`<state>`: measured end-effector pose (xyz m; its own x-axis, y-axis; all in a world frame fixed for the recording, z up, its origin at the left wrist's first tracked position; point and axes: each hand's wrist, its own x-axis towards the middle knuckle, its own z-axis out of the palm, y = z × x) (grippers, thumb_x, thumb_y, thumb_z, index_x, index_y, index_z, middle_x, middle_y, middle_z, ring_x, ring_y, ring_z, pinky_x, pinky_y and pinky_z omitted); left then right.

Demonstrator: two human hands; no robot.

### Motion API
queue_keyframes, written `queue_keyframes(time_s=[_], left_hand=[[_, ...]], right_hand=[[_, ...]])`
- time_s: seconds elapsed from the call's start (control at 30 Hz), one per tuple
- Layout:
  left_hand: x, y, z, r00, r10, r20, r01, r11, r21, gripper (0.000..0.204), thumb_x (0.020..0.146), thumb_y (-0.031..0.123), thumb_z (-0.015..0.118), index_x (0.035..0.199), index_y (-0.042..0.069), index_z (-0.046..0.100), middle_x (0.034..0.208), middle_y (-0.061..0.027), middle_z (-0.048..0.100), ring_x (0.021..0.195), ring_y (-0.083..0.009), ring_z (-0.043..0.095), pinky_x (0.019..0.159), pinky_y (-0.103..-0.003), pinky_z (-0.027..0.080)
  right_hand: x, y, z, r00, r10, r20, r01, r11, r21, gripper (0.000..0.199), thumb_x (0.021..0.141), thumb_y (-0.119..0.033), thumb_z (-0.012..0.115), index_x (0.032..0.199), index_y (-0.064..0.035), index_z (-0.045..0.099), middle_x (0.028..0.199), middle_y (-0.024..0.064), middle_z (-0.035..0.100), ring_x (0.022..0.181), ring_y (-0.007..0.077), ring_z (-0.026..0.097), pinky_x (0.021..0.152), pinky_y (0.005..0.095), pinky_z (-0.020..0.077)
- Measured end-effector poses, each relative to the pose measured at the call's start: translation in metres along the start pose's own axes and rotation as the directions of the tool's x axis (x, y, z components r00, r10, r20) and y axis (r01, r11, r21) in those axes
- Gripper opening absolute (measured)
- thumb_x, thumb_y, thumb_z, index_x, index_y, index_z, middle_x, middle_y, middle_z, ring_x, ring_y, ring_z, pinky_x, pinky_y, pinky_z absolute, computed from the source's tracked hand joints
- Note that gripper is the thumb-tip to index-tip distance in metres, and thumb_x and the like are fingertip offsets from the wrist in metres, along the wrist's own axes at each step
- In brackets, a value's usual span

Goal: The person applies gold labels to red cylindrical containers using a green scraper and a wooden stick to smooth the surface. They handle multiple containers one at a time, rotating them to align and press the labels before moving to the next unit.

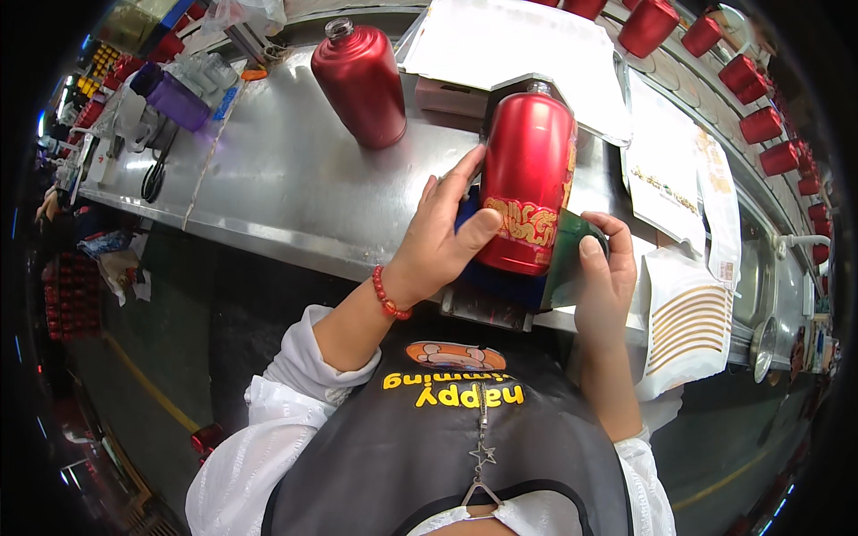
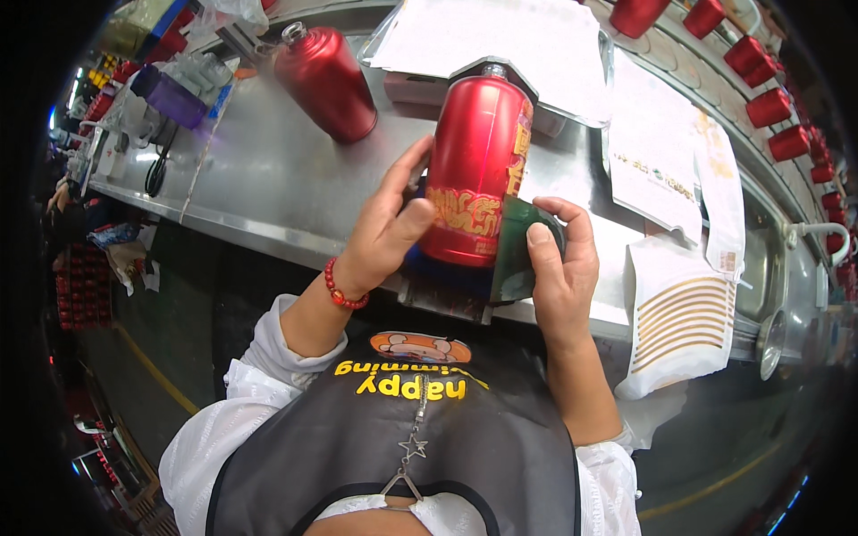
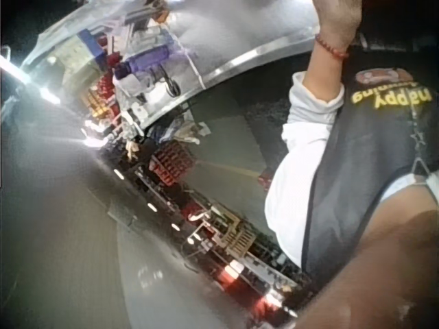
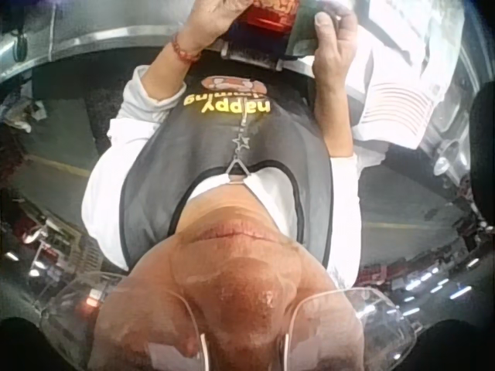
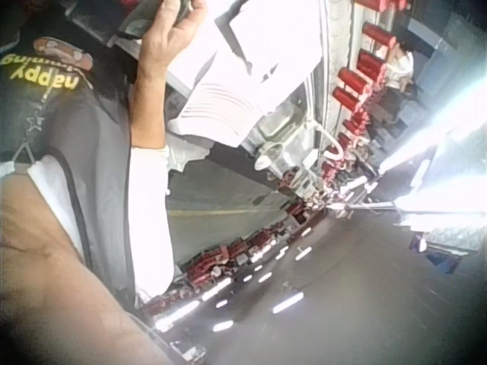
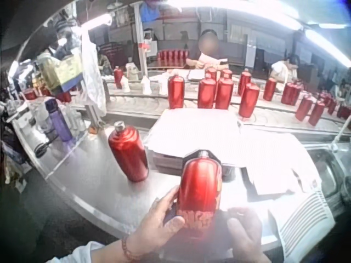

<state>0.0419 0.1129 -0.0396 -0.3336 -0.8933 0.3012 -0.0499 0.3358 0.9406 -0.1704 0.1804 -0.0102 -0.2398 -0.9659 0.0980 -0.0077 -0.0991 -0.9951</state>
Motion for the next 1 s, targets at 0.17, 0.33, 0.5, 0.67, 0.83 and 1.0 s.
queue_keyframes(time_s=[0.17, 0.33, 0.5, 0.67, 0.83, 1.0], left_hand=[[0.004, 0.002, 0.004, 0.999, -0.034, 0.002, 0.034, 0.999, 0.008, 0.080, 0.099, 0.056, 0.053, 0.151, -0.002, 0.034, 0.143, -0.0224, 0.051, 0.127, -0.0321, 0.048, 0.112, -0.044, 0.030], [0.003, 0.003, 0.001, 0.994, -0.104, 0.018, 0.105, 0.990, -0.095, 0.083, 0.098, 0.057, 0.054, 0.152, -0.002, 0.032, 0.145, -0.0237, 0.048, 0.139, -0.0364, 0.041, 0.118, -0.047, 0.022], [-0.010, 0.005, -0.017, 0.969, 0.140, 0.206, -0.219, 0.870, 0.442, 0.107, 0.086, 0.064, 0.066, 0.158, 0.001, 0.020, 0.145, -0.0248, 0.048, 0.142, -0.0408, 0.035, 0.118, -0.064, 0.008], [-0.009, 0.016, -0.015, 0.946, 0.265, 0.185, -0.317, 0.657, 0.683, 0.102, 0.081, 0.059, 0.074, 0.155, 0.002, 0.032, 0.127, -0.0206, 0.063, 0.141, -0.0415, 0.039, 0.117, -0.066, 0.008], [-0.008, 0.034, -0.008, 0.937, 0.312, 0.157, -0.327, 0.628, 0.706, 0.098, 0.080, 0.059, 0.074, 0.152, 0.003, 0.040, 0.099, -0.0159, 0.070, 0.140, -0.0404, 0.040, 0.116, -0.067, 0.008], [-0.010, 0.031, -0.005, 0.938, 0.323, 0.123, -0.318, 0.666, 0.674, 0.100, 0.076, 0.054, 0.077, 0.150, 0.000, 0.037, 0.101, -0.0156, 0.068, 0.136, -0.0414, 0.043, 0.115, -0.070, 0.010]], right_hand=[[-0.001, -0.001, -0.001, 1.000, 0.003, -0.005, -0.003, 0.999, -0.035, 0.025, 0.099, -0.012, 0.056, 0.120, 0.0016, 0.058, 0.107, 0.0054, 0.060, 0.096, 0.0093, 0.054, 0.087, 0.0232, 0.0443], [-0.001, -0.002, 0.002, 1.000, 0.003, -0.005, -0.003, 1.000, -0.011, 0.027, 0.099, -0.012, 0.056, 0.121, 0.0020, 0.057, 0.109, 0.0060, 0.059, 0.097, 0.0093, 0.053, 0.087, 0.0234, 0.0442], [-0.002, -0.011, 0.003, 0.999, -0.008, 0.049, 0.011, 0.999, -0.052, 0.031, 0.096, -0.010, 0.057, 0.125, 0.0020, 0.054, 0.111, 0.0067, 0.058, 0.098, 0.0101, 0.053, 0.088, 0.0245, 0.0447], [-0.001, -0.030, 0.014, 0.998, -0.030, 0.056, 0.037, 0.990, -0.134, 0.030, 0.094, -0.008, 0.057, 0.123, 0.0019, 0.055, 0.109, 0.0079, 0.060, 0.097, 0.0119, 0.055, 0.086, 0.0261, 0.0463], [0.010, -0.056, 0.029, 0.980, -0.133, 0.145, 0.188, 0.850, -0.492, 0.028, 0.092, -0.007, 0.056, 0.119, 0.0021, 0.056, 0.089, 0.0153, 0.065, 0.078, 0.0216, 0.065, 0.074, 0.0324, 0.0520], [0.022, -0.069, 0.052, 0.934, -0.197, 0.298, 0.353, 0.645, -0.678, 0.024, 0.090, -0.008, 0.058, 0.111, 0.0010, 0.056, 0.073, 0.0230, 0.064, 0.064, 0.0409, 0.065, 0.062, 0.0450, 0.0516]])
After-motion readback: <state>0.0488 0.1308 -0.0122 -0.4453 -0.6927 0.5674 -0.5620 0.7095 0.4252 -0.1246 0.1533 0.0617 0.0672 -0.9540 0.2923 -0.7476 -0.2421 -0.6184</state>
